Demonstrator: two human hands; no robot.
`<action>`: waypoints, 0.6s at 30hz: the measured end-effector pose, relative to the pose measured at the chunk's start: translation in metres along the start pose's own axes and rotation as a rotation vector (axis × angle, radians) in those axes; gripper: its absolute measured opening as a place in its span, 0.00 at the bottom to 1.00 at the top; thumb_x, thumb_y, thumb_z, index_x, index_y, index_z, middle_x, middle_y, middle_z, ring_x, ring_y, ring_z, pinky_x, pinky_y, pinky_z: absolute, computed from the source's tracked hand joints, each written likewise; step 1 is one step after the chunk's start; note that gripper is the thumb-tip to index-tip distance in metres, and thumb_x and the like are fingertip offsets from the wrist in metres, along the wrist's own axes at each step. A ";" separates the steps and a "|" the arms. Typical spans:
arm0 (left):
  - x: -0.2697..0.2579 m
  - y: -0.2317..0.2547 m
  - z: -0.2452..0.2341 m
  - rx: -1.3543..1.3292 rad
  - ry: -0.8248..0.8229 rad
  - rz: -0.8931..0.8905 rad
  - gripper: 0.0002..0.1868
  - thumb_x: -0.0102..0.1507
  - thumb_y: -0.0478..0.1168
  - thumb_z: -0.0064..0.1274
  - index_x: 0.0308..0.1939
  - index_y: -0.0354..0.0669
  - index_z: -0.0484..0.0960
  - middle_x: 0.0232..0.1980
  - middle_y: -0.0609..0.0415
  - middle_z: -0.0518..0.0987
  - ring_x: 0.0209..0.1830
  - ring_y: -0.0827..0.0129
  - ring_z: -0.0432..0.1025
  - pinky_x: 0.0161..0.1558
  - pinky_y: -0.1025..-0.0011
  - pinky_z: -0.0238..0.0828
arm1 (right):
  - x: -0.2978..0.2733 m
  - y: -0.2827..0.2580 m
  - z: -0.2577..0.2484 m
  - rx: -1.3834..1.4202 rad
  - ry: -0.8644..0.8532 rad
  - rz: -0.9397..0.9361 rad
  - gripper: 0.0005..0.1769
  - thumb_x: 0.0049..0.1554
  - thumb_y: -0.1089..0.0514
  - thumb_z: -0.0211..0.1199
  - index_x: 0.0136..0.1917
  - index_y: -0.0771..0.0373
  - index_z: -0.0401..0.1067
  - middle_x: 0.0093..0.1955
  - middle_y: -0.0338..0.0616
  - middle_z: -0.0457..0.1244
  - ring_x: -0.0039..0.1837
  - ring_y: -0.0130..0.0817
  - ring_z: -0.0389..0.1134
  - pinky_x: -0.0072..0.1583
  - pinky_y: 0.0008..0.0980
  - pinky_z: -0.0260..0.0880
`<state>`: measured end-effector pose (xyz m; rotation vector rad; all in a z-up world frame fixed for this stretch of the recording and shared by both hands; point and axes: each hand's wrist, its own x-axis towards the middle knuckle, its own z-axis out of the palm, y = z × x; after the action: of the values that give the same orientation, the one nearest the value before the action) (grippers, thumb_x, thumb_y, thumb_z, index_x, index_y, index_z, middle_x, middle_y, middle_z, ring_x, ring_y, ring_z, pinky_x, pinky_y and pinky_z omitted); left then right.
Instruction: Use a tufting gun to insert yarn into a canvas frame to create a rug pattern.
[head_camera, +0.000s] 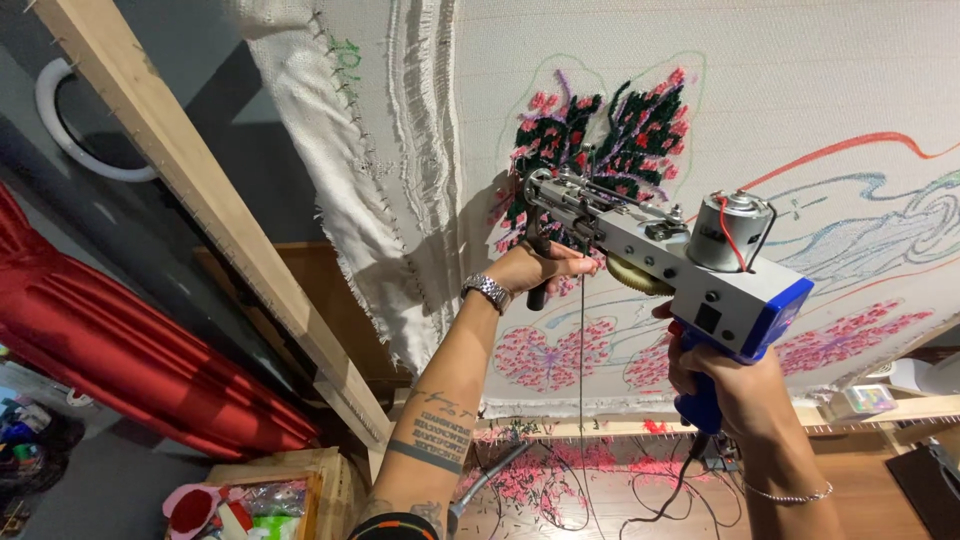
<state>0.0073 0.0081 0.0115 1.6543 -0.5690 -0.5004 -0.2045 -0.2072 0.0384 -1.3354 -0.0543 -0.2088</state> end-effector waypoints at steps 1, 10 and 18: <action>0.001 0.000 -0.001 0.014 0.035 -0.033 0.18 0.58 0.51 0.67 0.44 0.42 0.90 0.33 0.57 0.86 0.19 0.79 0.66 0.24 0.76 0.66 | 0.003 0.002 0.001 0.007 0.013 0.020 0.25 0.43 0.72 0.56 0.57 0.75 0.70 0.34 0.46 0.61 0.30 0.32 0.57 0.32 0.31 0.57; 0.071 -0.069 -0.050 -0.152 0.100 0.016 0.21 0.57 0.53 0.65 0.46 0.43 0.89 0.37 0.64 0.87 0.18 0.81 0.65 0.22 0.76 0.64 | 0.027 0.026 0.035 -0.410 0.155 -0.090 0.16 0.49 0.67 0.63 0.53 0.70 0.72 0.34 0.44 0.62 0.32 0.31 0.61 0.34 0.31 0.60; 0.076 -0.080 -0.073 -0.109 0.142 0.053 0.18 0.61 0.49 0.65 0.48 0.43 0.89 0.28 0.56 0.77 0.16 0.79 0.62 0.19 0.74 0.59 | 0.041 0.056 0.017 -0.756 0.026 -0.507 0.24 0.48 0.64 0.68 0.58 0.65 0.70 0.45 0.38 0.67 0.44 0.26 0.68 0.44 0.27 0.68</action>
<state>0.1188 0.0268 -0.0570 1.5532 -0.4714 -0.3655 -0.1526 -0.1834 -0.0046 -2.0566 -0.3183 -0.7277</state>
